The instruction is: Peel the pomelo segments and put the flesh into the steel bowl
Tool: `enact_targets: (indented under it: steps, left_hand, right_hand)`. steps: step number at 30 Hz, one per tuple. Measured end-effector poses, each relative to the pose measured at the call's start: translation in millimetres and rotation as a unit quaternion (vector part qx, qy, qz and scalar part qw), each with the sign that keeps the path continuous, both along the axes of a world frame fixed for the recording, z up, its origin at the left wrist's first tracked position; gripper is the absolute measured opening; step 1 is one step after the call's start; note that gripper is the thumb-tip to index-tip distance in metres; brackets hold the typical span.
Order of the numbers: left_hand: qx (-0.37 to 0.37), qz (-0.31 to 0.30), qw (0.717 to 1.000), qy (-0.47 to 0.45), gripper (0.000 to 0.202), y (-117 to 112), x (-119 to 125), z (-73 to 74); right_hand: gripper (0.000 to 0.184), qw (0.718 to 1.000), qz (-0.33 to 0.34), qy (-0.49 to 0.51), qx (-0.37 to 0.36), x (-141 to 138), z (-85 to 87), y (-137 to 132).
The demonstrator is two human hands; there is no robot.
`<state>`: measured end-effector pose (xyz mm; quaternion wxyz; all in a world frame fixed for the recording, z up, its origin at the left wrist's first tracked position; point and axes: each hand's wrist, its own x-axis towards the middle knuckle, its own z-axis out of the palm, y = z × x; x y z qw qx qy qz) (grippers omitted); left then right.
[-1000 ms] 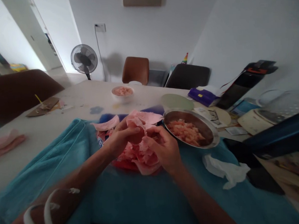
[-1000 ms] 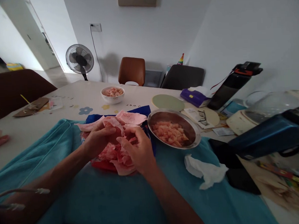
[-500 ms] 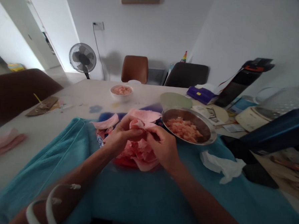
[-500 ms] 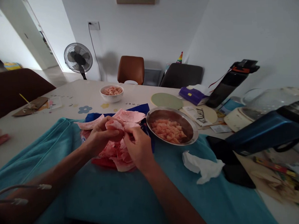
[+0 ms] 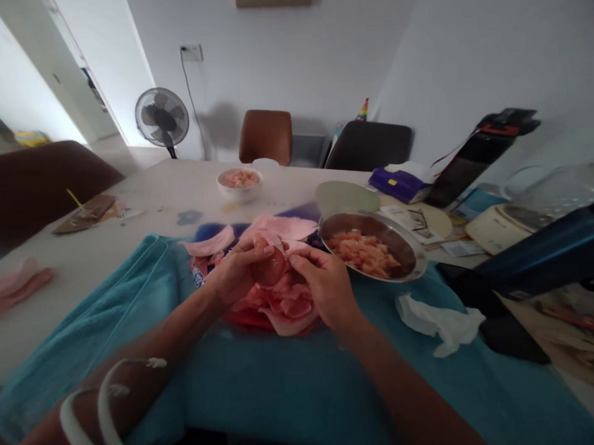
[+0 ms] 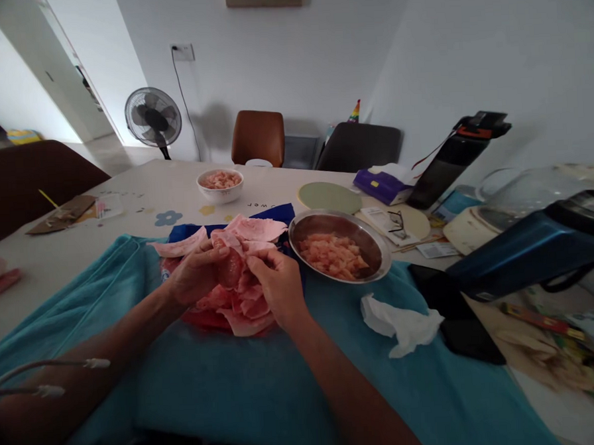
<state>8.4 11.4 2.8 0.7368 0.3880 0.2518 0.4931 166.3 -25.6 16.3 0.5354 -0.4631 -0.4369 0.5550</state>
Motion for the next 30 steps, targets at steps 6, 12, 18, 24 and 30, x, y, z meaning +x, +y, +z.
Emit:
enact_targets:
  steps: [6, 12, 18, 24, 30]
  left_hand:
    - [-0.017, -0.001, 1.000, -0.011, 0.032, 2.6, -2.3, -1.7]
    - [-0.028, 0.006, 0.999, -0.014, 0.032, 3.0, -2.0, -2.3]
    - [-0.010, 0.022, 1.000, -0.013, 0.026, -0.7, 1.8, -0.8]
    - [0.032, 0.027, 0.998, 0.047, 0.018, -9.1, 4.4, 2.1]
    - [0.054, 0.044, 0.996, 0.060, 0.022, -12.8, 7.2, 4.1]
  right_hand:
    - [0.027, 0.999, 0.026, 0.005, 0.018, 4.2, -3.1, 3.3]
    - [0.020, 0.997, 0.034, -0.047, 0.044, 7.6, -2.7, 6.0]
    - [0.011, 0.984, 0.002, -0.147, 0.101, 8.6, -6.3, 6.7]
    - [0.016, 0.912, -0.083, -0.321, 0.241, 4.8, -13.4, 3.2]
    - [0.015, 0.904, -0.086, -0.328, 0.260, 7.8, -12.9, 6.3]
